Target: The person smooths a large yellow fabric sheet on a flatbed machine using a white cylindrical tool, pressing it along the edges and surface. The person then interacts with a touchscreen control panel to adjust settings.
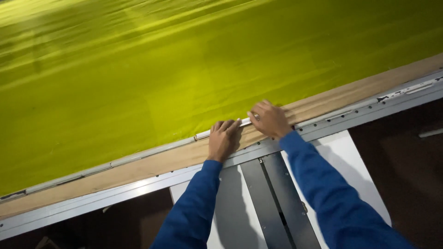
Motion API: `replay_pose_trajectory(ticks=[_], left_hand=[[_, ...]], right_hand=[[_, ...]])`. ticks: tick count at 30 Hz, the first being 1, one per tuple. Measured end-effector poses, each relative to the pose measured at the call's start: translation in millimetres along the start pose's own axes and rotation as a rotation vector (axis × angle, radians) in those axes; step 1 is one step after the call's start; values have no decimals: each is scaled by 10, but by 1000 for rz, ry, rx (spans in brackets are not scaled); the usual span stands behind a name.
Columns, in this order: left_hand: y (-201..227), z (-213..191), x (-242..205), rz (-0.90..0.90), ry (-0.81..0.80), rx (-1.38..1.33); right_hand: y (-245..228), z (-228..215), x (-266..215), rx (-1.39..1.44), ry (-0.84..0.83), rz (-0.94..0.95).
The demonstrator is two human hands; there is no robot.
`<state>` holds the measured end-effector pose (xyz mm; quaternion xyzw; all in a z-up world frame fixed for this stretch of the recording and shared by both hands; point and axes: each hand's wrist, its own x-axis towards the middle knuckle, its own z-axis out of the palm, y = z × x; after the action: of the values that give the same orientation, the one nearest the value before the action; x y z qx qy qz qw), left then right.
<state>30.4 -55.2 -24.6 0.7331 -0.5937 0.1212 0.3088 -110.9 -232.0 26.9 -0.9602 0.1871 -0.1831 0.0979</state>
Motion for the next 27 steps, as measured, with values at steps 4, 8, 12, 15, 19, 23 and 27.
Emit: replay_pose_trajectory(ticks=[4, 8, 12, 15, 19, 23, 27], left_hand=[[-18, 6, -43, -2, 14, -9], [-87, 33, -72, -24, -6, -47], [-25, -109, -29, -45, 1, -130], [-77, -58, -80, -39, -16, -163], [-43, -109, -32, -33, 10, -186], [25, -270, 4, -23, 15, -214], [14, -262, 21, -23, 10, -239]], right_hand=[[9, 627, 433, 98, 78, -69], [-143, 624, 630, 48, -194, 67], [-178, 501, 692, -42, -347, 75], [-213, 430, 681, -88, -397, 86], [-249, 360, 679, -114, -409, 86], [-319, 281, 654, -92, -434, 91], [-336, 242, 673, -87, -436, 111]])
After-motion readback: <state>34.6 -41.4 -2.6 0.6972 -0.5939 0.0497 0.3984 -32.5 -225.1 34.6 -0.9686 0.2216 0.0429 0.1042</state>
